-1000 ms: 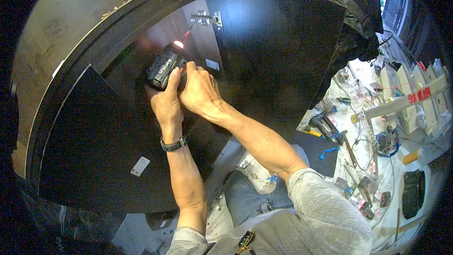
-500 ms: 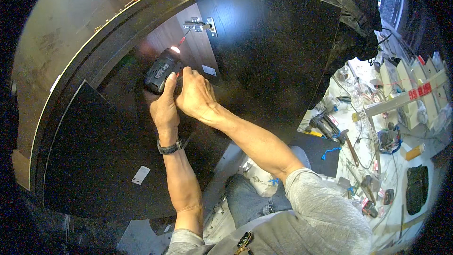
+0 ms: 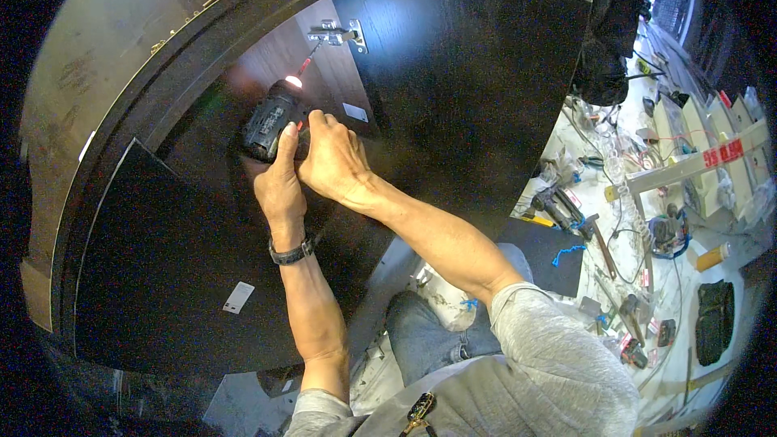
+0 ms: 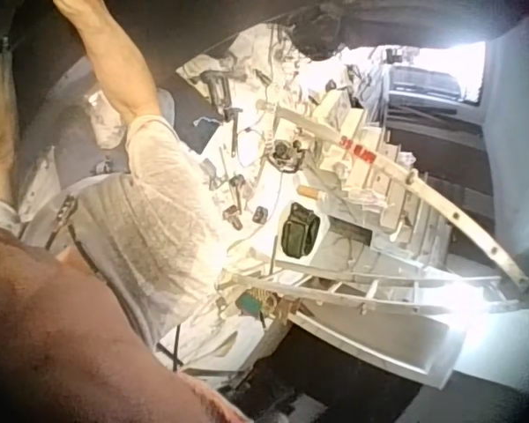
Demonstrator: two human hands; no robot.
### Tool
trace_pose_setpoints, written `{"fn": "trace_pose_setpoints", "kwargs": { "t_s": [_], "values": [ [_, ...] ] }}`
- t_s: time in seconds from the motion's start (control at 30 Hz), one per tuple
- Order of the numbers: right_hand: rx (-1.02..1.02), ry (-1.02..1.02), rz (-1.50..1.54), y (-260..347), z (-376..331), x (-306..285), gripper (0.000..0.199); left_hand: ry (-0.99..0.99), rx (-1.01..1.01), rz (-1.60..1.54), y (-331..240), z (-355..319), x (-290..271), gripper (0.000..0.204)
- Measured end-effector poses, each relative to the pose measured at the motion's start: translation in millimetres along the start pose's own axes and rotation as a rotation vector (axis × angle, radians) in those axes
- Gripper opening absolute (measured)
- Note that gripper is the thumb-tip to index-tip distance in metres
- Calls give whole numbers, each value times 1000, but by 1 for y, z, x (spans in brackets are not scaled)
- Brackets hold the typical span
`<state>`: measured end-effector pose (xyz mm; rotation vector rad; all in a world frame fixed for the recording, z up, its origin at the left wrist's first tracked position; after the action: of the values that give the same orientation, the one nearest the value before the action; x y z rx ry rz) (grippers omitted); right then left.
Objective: The person installs cabinet doors by positioning the door panels onto the cabinet frame, fastening the hinges with screws using an electric screwdriver, and opening and closing the doors by hand.
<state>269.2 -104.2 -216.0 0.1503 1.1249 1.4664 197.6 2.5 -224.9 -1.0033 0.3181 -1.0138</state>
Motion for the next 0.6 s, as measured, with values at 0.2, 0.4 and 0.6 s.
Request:
{"fn": "trace_pose_setpoints", "kwargs": {
  "t_s": [0.2,0.4,0.6],
  "values": [
    [15,-15,-6,-5,0,-3,24,3,-32,59,-4,-1,5,34],
    [86,35,20,2,6,11,28,50,3,124,-8,14,-11,36],
    [102,4,70,3,15,17,37,93,-2,296,-31,21,-4,30]
  ]
}}
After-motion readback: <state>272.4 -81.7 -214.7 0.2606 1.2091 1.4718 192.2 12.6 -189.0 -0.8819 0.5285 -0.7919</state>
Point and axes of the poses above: each hand's wrist, its own z-axis towards the middle knuckle, its own x-axis out of the palm, y = z × x, the point moved 9 cm from there along z, towards the middle knuckle, and after that the axes turned 10 degrees about y, right-handed, at the moved point
